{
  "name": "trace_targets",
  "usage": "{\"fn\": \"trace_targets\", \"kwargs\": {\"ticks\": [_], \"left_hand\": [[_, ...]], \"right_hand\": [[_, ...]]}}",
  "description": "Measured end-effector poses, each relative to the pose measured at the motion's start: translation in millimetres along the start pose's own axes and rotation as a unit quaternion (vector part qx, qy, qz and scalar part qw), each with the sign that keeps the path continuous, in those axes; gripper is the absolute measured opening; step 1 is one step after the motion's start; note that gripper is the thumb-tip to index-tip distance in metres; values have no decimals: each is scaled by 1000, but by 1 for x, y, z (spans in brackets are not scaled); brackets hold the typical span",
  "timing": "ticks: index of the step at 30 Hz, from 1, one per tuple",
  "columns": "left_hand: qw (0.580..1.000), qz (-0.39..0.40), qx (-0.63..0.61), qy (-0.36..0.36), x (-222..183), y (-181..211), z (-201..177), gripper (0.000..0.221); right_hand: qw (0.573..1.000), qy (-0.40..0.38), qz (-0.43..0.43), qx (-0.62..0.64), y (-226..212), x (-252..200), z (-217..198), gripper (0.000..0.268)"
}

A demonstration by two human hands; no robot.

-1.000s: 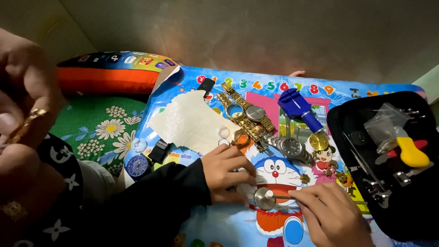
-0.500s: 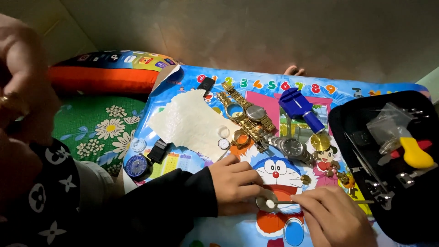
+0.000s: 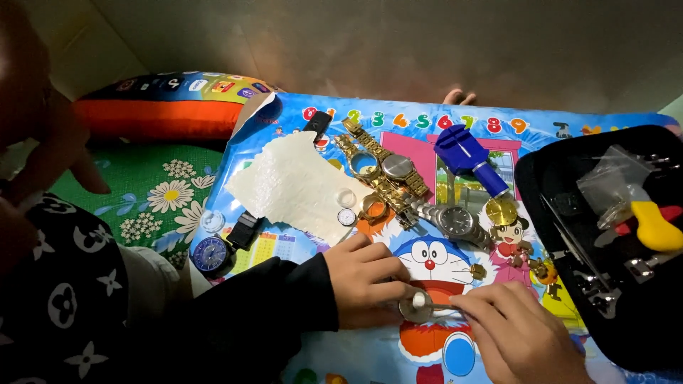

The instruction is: Reassembling various wristwatches by placing internal components into cases and securing the back covers using small tools.

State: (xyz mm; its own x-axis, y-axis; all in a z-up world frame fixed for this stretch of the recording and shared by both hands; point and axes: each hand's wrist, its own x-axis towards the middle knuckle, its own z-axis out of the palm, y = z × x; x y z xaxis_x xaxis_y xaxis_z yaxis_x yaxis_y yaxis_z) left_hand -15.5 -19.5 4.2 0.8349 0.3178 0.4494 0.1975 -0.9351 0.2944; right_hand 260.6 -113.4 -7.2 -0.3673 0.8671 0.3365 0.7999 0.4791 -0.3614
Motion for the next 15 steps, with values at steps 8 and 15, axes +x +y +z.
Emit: {"fn": "trace_targets", "kwargs": {"ticks": [8, 15], "left_hand": [[999, 30, 27, -12, 0, -4, 0, 30], [999, 42, 5, 27, 6, 4, -9, 25]], "right_hand": [[994, 69, 71, -38, -10, 3, -8, 22], [997, 64, 29, -34, -10, 5, -3, 20]]}}
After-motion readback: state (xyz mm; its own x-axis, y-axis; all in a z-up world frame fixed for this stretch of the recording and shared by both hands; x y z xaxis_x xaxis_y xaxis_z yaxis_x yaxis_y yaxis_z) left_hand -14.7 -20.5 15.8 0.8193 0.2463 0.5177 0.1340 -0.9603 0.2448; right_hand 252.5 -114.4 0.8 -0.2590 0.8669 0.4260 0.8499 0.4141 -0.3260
